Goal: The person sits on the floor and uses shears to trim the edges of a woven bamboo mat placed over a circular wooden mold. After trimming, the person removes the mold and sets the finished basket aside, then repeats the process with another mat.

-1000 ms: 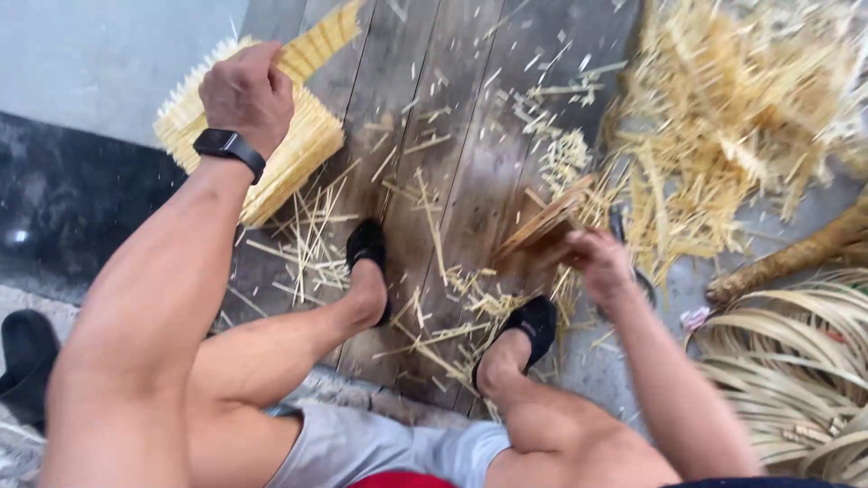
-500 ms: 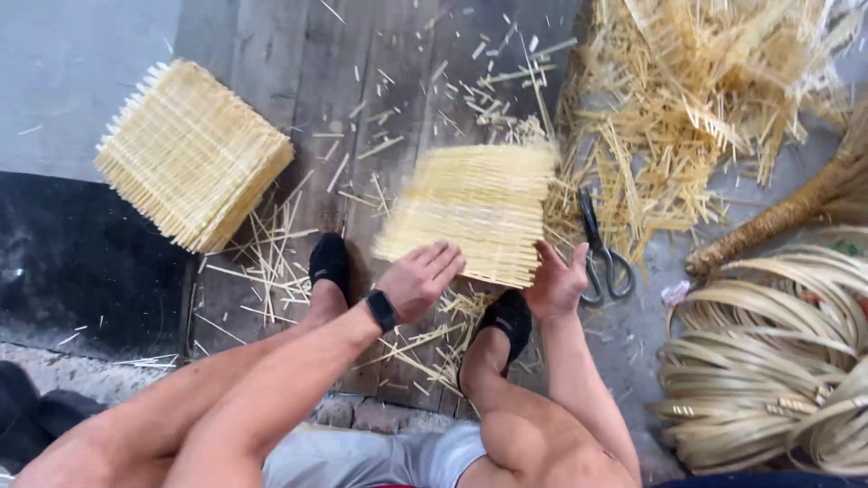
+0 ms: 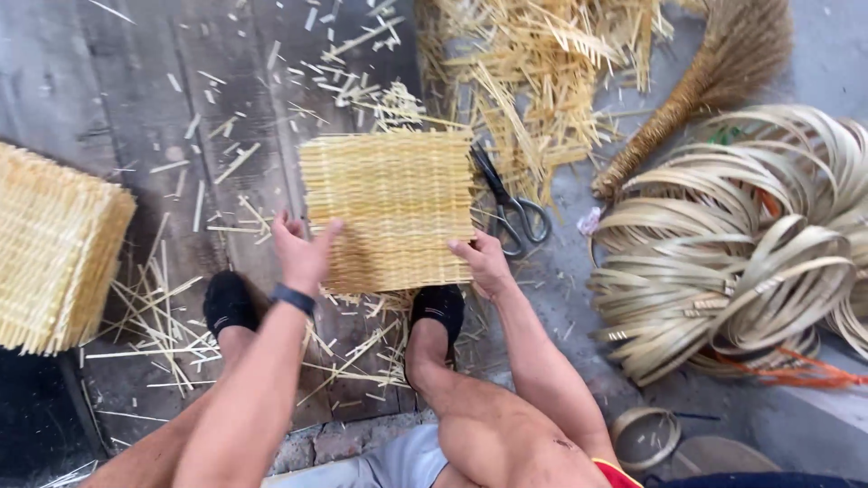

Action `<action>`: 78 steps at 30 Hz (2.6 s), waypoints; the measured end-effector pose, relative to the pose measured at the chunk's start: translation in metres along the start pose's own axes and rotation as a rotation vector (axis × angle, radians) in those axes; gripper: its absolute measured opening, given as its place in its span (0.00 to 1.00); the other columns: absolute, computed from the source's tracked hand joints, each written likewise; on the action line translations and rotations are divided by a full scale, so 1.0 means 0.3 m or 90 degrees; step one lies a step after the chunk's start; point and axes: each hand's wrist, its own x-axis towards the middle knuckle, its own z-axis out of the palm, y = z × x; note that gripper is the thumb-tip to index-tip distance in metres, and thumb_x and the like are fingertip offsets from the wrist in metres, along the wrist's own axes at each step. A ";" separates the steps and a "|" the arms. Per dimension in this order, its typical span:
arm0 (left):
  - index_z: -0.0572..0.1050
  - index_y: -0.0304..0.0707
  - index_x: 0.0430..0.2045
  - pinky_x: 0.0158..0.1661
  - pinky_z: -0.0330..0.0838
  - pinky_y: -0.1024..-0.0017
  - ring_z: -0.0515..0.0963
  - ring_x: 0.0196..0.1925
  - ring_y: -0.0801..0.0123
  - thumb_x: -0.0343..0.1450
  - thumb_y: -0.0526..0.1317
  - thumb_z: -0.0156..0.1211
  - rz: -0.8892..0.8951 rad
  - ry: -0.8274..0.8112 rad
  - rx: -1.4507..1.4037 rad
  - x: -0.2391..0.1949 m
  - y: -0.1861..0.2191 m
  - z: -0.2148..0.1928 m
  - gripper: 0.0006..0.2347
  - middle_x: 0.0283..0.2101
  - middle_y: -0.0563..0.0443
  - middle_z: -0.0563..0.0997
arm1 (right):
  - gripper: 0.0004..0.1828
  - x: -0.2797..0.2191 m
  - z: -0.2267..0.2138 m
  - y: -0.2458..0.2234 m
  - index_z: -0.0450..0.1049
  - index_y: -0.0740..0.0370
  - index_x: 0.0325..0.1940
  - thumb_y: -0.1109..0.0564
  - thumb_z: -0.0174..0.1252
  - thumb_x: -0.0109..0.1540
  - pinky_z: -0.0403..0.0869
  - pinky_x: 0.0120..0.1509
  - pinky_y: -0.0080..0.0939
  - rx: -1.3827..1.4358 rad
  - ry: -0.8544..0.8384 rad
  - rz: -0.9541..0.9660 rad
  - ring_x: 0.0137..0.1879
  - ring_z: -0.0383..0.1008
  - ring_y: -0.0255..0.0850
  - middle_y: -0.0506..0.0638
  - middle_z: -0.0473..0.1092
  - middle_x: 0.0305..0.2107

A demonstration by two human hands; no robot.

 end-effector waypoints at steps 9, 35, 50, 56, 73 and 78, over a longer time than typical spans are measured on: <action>0.77 0.30 0.40 0.39 0.80 0.71 0.84 0.37 0.70 0.65 0.30 0.70 -0.370 -0.289 -0.394 0.174 -0.147 -0.096 0.12 0.38 0.48 0.85 | 0.19 0.030 0.107 0.048 0.75 0.70 0.57 0.60 0.62 0.63 0.78 0.55 0.40 0.062 -0.088 0.031 0.49 0.79 0.37 0.53 0.77 0.47; 0.66 0.36 0.39 0.46 0.65 0.69 0.66 0.42 0.66 0.71 0.46 0.72 -0.003 0.232 -0.102 -0.226 -0.062 -0.101 0.19 0.39 0.52 0.65 | 0.13 0.131 0.215 -0.104 0.76 0.69 0.45 0.62 0.70 0.60 0.72 0.38 0.26 -0.318 0.068 -0.170 0.35 0.72 0.26 0.45 0.76 0.32; 0.77 0.35 0.40 0.45 0.82 0.65 0.82 0.43 0.64 0.71 0.35 0.64 -0.659 -0.136 -0.745 -0.411 -0.203 0.090 0.07 0.39 0.49 0.83 | 0.25 0.134 0.247 -0.075 0.73 0.64 0.54 0.56 0.72 0.56 0.74 0.40 0.35 -0.339 0.139 -0.246 0.36 0.73 0.31 0.46 0.75 0.33; 0.77 0.40 0.39 0.50 0.79 0.64 0.80 0.44 0.67 0.72 0.39 0.66 -0.615 -0.193 -0.733 -0.386 -0.214 0.059 0.06 0.39 0.54 0.82 | 0.17 -0.292 -0.112 -0.334 0.74 0.60 0.58 0.67 0.58 0.65 0.75 0.48 0.32 -0.392 0.431 -0.540 0.39 0.72 0.31 0.43 0.72 0.33; 0.78 0.35 0.43 0.36 0.78 0.74 0.82 0.36 0.74 0.68 0.39 0.68 -0.405 -0.622 -0.383 -0.499 0.136 -0.012 0.12 0.36 0.53 0.83 | 0.08 -0.757 -0.899 -0.449 0.78 0.64 0.41 0.58 0.67 0.61 0.78 0.46 0.42 -0.730 0.801 -0.316 0.38 0.81 0.43 0.55 0.78 0.32; 0.82 0.34 0.41 0.39 0.78 0.74 0.83 0.36 0.72 0.68 0.40 0.68 -0.056 -0.482 -0.243 -0.455 0.308 -0.082 0.11 0.36 0.50 0.86 | 0.07 -0.826 -0.820 -0.512 0.76 0.65 0.37 0.68 0.58 0.56 0.75 0.49 0.51 -0.972 0.870 -0.401 0.41 0.77 0.53 0.58 0.75 0.33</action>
